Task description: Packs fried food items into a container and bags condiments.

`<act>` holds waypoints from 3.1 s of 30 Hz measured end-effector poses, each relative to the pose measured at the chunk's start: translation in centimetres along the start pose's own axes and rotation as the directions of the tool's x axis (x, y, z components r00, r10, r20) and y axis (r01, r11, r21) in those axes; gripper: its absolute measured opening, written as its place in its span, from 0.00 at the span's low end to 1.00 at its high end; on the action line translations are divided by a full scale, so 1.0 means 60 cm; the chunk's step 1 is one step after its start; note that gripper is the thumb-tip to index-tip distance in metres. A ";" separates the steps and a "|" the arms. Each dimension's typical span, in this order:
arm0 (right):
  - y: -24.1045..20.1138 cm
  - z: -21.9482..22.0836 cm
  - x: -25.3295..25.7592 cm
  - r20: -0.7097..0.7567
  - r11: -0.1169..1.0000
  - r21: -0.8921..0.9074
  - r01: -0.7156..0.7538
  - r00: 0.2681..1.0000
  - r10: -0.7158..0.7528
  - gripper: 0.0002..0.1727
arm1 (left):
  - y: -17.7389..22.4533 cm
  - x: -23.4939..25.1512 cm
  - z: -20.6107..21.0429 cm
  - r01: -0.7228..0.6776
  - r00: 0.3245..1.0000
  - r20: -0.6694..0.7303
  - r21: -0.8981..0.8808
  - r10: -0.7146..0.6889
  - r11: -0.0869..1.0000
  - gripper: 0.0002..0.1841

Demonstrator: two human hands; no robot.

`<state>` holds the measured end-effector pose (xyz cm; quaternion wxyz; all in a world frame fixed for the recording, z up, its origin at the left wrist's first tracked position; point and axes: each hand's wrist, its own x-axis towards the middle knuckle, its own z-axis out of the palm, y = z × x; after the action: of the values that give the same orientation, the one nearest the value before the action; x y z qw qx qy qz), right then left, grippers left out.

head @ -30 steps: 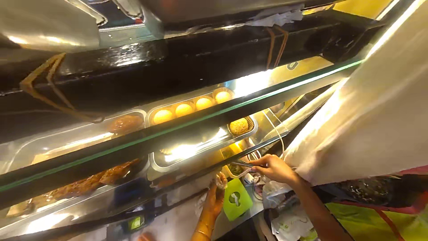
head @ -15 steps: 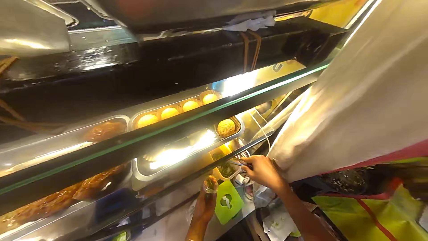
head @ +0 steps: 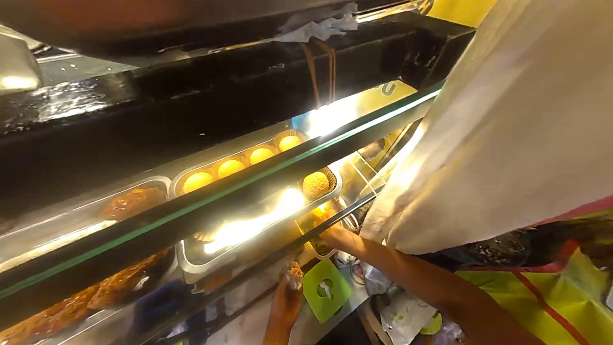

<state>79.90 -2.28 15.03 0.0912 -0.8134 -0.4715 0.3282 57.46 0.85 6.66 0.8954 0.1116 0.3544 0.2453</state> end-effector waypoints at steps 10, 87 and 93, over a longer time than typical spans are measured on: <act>-0.008 -0.056 -0.015 0.026 0.995 -0.098 -0.007 1.000 0.009 0.18 | 0.003 -0.002 -0.005 0.023 0.998 -0.063 0.024 -0.021 0.999 0.18; -0.019 -0.074 -0.218 0.086 0.999 -0.042 -0.010 0.996 0.014 0.20 | -0.029 -0.013 0.063 0.111 0.994 -0.004 -0.097 -0.112 0.989 0.16; -0.017 -0.062 -0.230 0.033 0.990 -0.075 0.122 0.992 -0.120 0.21 | -0.033 -0.011 0.047 0.106 0.994 0.048 -0.160 -0.100 0.981 0.19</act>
<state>76.79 -12.58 24.52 0.0727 -0.7815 -0.5335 0.3151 59.72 -1.28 8.33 0.9199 0.0248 0.3207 0.2245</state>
